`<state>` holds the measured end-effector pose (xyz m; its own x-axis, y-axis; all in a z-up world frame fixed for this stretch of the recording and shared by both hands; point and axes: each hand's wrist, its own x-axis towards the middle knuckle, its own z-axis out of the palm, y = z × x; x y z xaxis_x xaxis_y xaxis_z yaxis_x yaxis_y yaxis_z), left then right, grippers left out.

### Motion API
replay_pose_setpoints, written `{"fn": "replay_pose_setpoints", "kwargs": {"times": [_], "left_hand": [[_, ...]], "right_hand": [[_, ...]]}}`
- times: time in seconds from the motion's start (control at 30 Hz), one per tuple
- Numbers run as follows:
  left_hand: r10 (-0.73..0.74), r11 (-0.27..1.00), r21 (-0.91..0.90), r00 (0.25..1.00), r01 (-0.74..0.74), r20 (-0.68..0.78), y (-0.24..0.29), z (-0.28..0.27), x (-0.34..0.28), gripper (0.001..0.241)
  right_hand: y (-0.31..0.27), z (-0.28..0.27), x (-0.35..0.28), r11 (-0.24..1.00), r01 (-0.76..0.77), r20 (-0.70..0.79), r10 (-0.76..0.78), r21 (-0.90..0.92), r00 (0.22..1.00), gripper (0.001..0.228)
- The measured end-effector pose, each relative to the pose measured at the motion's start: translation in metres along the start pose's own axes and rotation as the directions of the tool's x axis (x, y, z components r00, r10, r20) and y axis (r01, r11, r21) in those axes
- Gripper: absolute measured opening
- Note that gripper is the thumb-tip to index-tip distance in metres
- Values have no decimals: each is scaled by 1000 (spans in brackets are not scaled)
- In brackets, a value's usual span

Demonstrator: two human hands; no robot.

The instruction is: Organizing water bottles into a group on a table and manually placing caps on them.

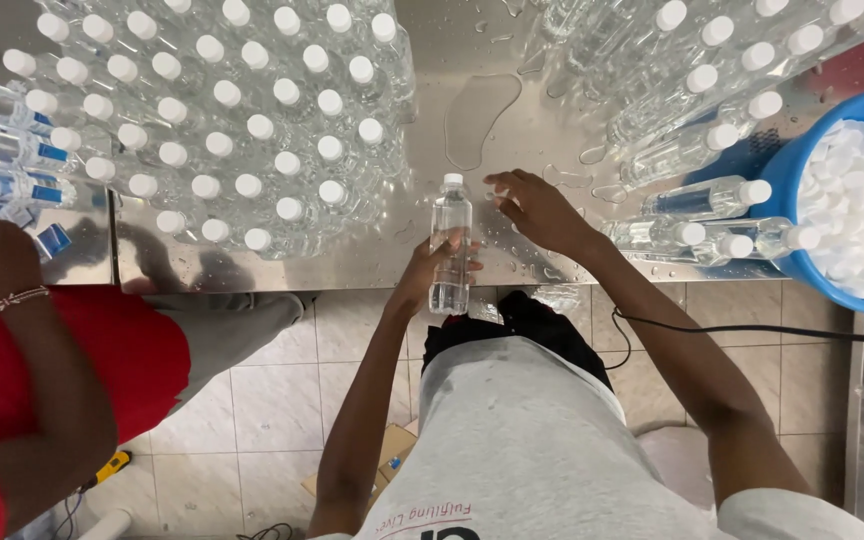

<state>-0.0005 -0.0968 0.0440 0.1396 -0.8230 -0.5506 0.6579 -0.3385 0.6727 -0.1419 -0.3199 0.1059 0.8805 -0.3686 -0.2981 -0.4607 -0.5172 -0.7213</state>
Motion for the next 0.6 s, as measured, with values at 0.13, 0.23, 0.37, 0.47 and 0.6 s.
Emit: {"fn": "replay_pose_setpoints", "kwargs": {"times": [0.13, 0.23, 0.37, 0.47, 0.6], "left_hand": [[50, 998, 26, 993, -53, 106, 7, 4, -9, 70], [62, 997, 26, 969, -70, 241, 4, 0, -8, 70], [86, 995, 4, 907, -96, 411, 2, -3, -15, 83], [81, 988, 77, 869, -136, 489, -5, -15, -11, 79], [8, 846, 500, 942, -186, 337, 86, 43, -68, 95]], "right_hand": [[-53, -34, -5, 994, 105, 10, -106, 38, 994, 39], [-65, -51, -6, 964, 174, 79, -193, 201, 978, 35], [-58, -64, -12, 942, 203, 180, -256, 266, 950, 29], [-57, -63, -20, 952, 192, 218, -246, 239, 944, 28], [-67, -53, -35, 979, 89, 171, -121, 184, 978, 37]]}}
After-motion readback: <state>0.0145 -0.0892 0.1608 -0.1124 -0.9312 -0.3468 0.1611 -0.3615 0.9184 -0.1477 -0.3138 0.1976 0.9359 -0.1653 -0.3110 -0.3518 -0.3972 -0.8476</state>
